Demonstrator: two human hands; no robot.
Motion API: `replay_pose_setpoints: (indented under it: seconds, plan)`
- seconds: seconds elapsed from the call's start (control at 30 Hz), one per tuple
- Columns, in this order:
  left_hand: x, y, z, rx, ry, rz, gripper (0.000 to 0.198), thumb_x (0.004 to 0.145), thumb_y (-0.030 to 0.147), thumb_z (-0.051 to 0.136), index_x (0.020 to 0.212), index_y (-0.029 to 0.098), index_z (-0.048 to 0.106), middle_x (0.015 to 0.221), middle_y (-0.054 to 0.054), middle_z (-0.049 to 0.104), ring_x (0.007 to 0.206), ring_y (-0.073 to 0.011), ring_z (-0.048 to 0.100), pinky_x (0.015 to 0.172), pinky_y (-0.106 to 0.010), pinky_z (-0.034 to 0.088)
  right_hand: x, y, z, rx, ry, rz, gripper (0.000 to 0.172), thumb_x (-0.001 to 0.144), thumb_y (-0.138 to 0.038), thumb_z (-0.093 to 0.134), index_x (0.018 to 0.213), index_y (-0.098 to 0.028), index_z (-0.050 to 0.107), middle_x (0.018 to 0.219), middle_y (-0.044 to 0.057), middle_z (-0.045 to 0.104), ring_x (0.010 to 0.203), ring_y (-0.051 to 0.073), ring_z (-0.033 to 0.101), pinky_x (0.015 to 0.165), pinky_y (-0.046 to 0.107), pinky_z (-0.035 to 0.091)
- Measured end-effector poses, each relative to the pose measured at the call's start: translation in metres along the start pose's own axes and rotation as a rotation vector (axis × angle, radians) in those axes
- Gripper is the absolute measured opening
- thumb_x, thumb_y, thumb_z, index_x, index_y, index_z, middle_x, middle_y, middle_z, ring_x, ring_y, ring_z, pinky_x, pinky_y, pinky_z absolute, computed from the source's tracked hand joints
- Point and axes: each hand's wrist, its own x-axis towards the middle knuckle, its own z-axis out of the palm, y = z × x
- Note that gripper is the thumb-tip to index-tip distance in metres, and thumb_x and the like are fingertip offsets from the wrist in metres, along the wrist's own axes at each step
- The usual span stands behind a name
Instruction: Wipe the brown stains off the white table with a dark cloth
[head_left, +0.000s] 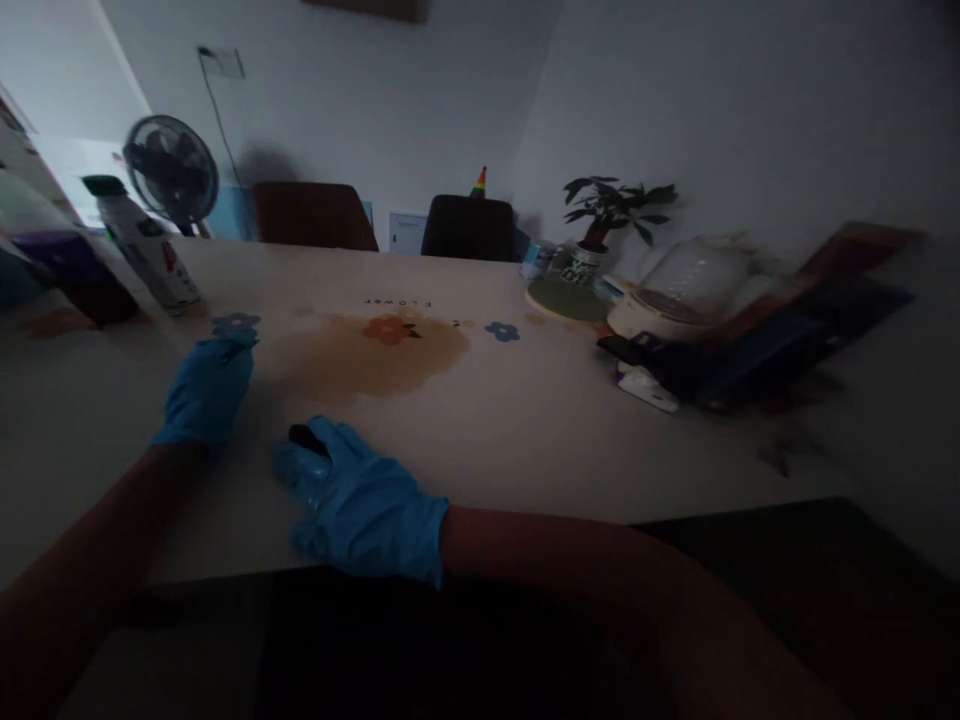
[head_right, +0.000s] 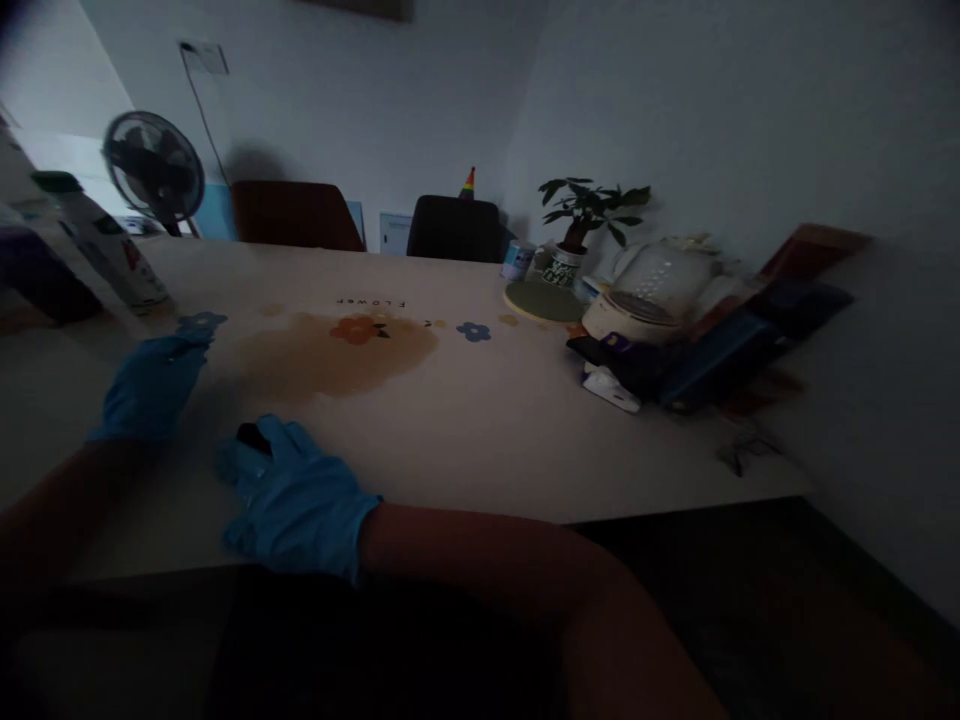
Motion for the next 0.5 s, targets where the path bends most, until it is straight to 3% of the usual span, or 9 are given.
replay_pose_setpoints:
  seconds: [0.1, 0.3, 0.37, 0.5]
  plan:
    - [-0.002, 0.005, -0.002, -0.039, -0.011, -0.030, 0.059, 0.114, 0.033, 0.052, 0.162, 0.012, 0.078, 0.181, -0.012, 0.066, 0.176, -0.0318, 0.056, 0.153, -0.049, 0.036, -0.043, 0.029, -0.002, 0.073, 0.055, -0.023, 0.092, 0.121, -0.063, 0.067, 0.200, -0.029, 0.033, 0.204, 0.002, 0.030, 0.193, 0.038, 0.021, 0.153, 0.057, 0.041]
    - [-0.007, 0.017, -0.005, -0.007, -0.012, -0.125, 0.061, 0.109, 0.035, 0.055, 0.159, 0.011, 0.081, 0.171, -0.013, 0.075, 0.168, -0.0365, 0.065, 0.149, -0.055, 0.042, -0.137, 0.084, -0.023, -0.031, 0.174, 0.062, 0.078, 0.126, -0.048, 0.057, 0.198, -0.024, 0.039, 0.203, 0.006, 0.030, 0.191, 0.043, 0.023, 0.155, 0.071, 0.031]
    - [-0.008, 0.018, -0.005, 0.013, -0.005, -0.137, 0.061, 0.108, 0.034, 0.055, 0.159, 0.011, 0.081, 0.171, -0.013, 0.075, 0.168, -0.0368, 0.066, 0.149, -0.057, 0.042, -0.166, 0.112, -0.033, -0.088, 0.188, 0.112, 0.075, 0.128, -0.048, 0.053, 0.199, -0.031, 0.036, 0.203, 0.004, 0.030, 0.190, 0.045, 0.026, 0.153, 0.078, 0.027]
    - [-0.008, 0.017, -0.004, 0.052, -0.010, -0.127, 0.062, 0.106, 0.032, 0.055, 0.158, 0.010, 0.082, 0.171, -0.013, 0.074, 0.167, -0.0350, 0.067, 0.150, -0.056, 0.040, -0.222, 0.189, -0.051, -0.164, 0.202, 0.292, 0.073, 0.131, -0.059, 0.040, 0.201, -0.045, 0.024, 0.205, 0.000, 0.026, 0.192, 0.041, 0.018, 0.153, 0.078, 0.018]
